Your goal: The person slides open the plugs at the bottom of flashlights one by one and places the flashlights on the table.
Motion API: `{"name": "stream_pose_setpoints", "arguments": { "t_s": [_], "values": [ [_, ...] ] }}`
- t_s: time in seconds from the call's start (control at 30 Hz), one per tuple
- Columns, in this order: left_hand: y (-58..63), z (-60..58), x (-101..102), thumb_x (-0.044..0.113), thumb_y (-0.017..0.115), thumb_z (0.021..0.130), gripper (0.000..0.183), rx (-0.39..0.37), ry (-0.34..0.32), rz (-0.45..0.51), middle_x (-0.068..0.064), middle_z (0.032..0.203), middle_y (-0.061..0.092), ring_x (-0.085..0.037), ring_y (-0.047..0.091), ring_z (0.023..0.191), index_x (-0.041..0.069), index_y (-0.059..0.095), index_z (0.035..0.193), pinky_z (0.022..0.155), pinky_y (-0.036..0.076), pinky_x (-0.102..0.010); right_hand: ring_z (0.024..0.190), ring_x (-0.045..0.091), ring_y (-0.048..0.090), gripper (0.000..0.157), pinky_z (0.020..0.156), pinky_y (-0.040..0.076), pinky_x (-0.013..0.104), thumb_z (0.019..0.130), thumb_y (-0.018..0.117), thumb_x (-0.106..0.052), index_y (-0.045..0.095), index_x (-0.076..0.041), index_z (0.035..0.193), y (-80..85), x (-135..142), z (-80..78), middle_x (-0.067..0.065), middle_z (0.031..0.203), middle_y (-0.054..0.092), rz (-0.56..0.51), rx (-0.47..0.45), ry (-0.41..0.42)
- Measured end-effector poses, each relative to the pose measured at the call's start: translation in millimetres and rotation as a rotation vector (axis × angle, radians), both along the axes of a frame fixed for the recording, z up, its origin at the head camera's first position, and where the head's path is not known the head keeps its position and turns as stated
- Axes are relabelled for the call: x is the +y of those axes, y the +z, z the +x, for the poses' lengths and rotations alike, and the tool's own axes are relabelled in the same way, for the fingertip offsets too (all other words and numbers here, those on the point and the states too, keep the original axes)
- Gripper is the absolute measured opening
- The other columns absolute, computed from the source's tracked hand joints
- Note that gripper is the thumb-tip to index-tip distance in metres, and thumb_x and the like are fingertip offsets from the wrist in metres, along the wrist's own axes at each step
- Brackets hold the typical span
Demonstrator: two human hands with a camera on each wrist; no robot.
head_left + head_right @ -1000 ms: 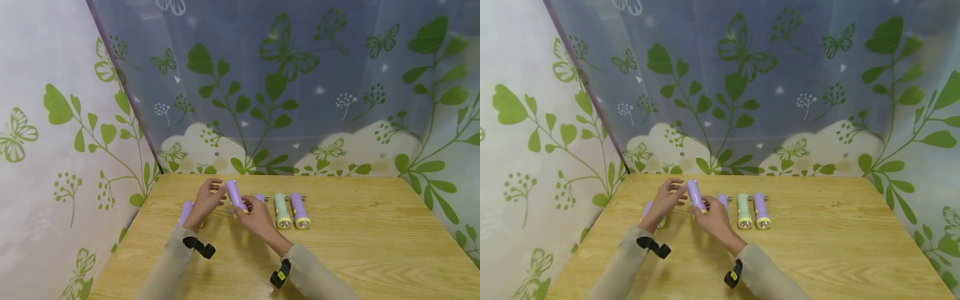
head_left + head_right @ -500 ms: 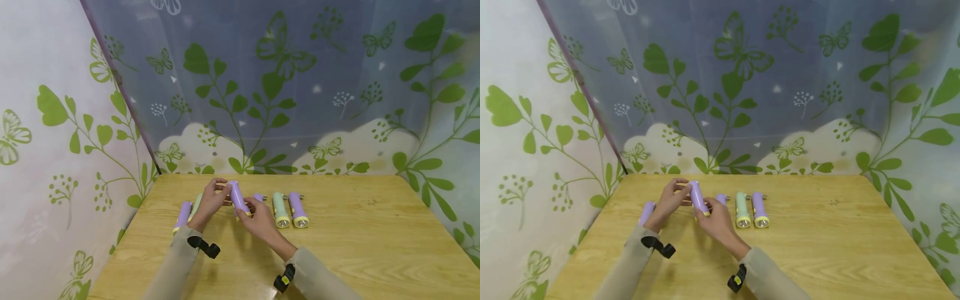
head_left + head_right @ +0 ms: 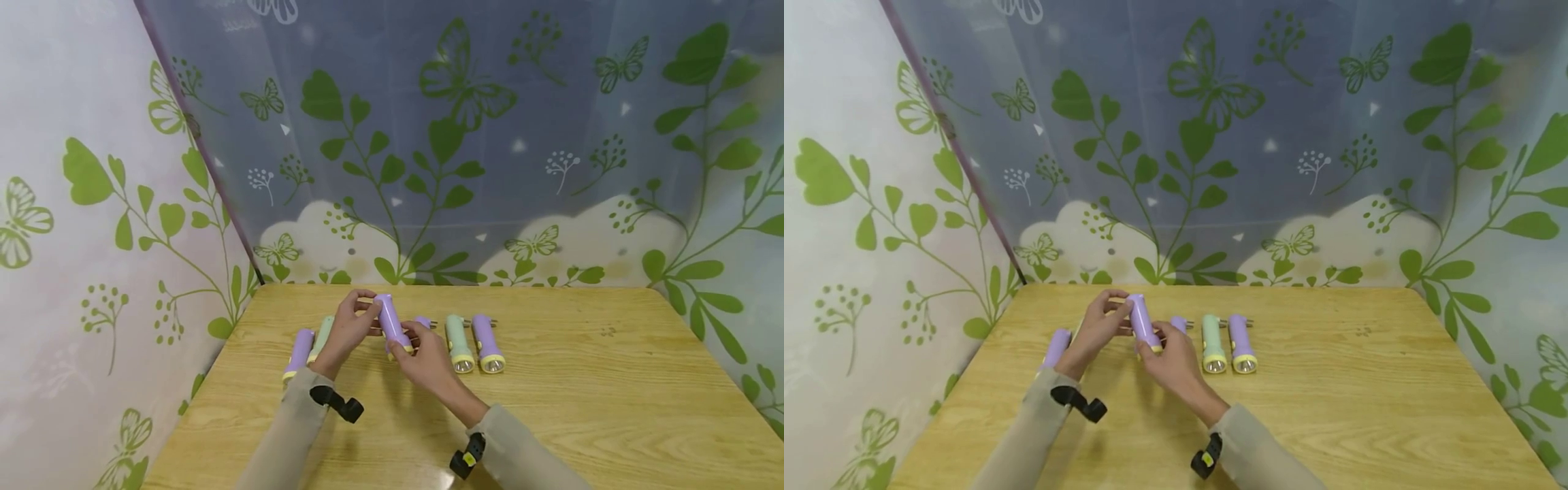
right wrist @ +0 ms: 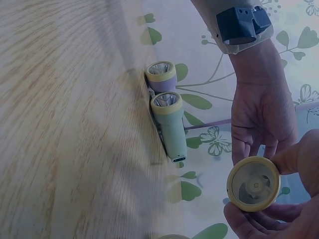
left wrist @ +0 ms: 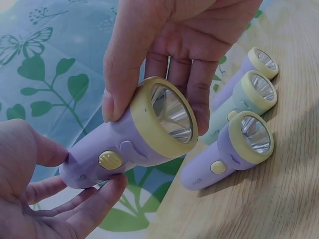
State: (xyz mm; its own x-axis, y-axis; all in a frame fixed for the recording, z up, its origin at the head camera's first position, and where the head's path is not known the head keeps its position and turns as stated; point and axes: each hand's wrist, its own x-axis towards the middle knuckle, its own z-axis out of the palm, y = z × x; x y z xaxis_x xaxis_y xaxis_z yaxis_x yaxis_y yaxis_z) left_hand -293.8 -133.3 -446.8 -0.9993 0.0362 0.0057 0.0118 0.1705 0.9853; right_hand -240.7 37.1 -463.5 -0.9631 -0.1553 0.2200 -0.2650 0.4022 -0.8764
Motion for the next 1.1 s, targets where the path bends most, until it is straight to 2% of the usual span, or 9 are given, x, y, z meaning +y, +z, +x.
{"name": "stream_pose_setpoints", "arguments": {
  "t_s": [0.4, 0.83, 1.1],
  "values": [
    [-2.1, 2.3, 3.2, 0.023, 0.058, 0.104, 0.033, 0.013, -0.001, -0.015, -0.025, 0.120, 0.059, -0.031, 0.073, 0.086, 0.007, 0.054, 0.132, 0.079, 0.063, -0.049, 0.079, 0.017, 0.068, 0.041, 0.060, 0.053, 0.022, 0.094, 0.070, -0.017, 0.062, 0.001, 0.129, -1.2, 2.5, 1.1, 0.018, 0.102, 0.072, 0.010, -0.014, 0.008],
    [-2.2, 4.6, 2.4, 0.021, 0.057, 0.104, 0.030, 0.015, 0.002, -0.021, -0.024, 0.117, 0.061, -0.027, 0.073, 0.081, 0.006, 0.058, 0.130, 0.077, 0.064, -0.044, 0.082, 0.019, 0.069, 0.039, 0.061, 0.054, 0.021, 0.095, 0.069, -0.016, 0.063, 0.002, 0.128, 1.7, 2.0, 2.4, 0.019, 0.105, 0.073, 0.005, -0.018, 0.038],
    [-0.4, 4.7, 3.2, 0.020, 0.056, 0.104, 0.032, 0.039, 0.014, -0.037, -0.025, 0.115, 0.063, -0.019, 0.071, 0.073, 0.005, 0.058, 0.132, 0.075, 0.064, -0.044, 0.077, 0.016, 0.068, 0.033, 0.058, 0.053, 0.021, 0.095, 0.069, -0.016, 0.065, 0.000, 0.124, 3.1, 2.1, 3.0, 0.017, 0.103, 0.074, 0.009, 0.007, 0.044]
  ]
}}
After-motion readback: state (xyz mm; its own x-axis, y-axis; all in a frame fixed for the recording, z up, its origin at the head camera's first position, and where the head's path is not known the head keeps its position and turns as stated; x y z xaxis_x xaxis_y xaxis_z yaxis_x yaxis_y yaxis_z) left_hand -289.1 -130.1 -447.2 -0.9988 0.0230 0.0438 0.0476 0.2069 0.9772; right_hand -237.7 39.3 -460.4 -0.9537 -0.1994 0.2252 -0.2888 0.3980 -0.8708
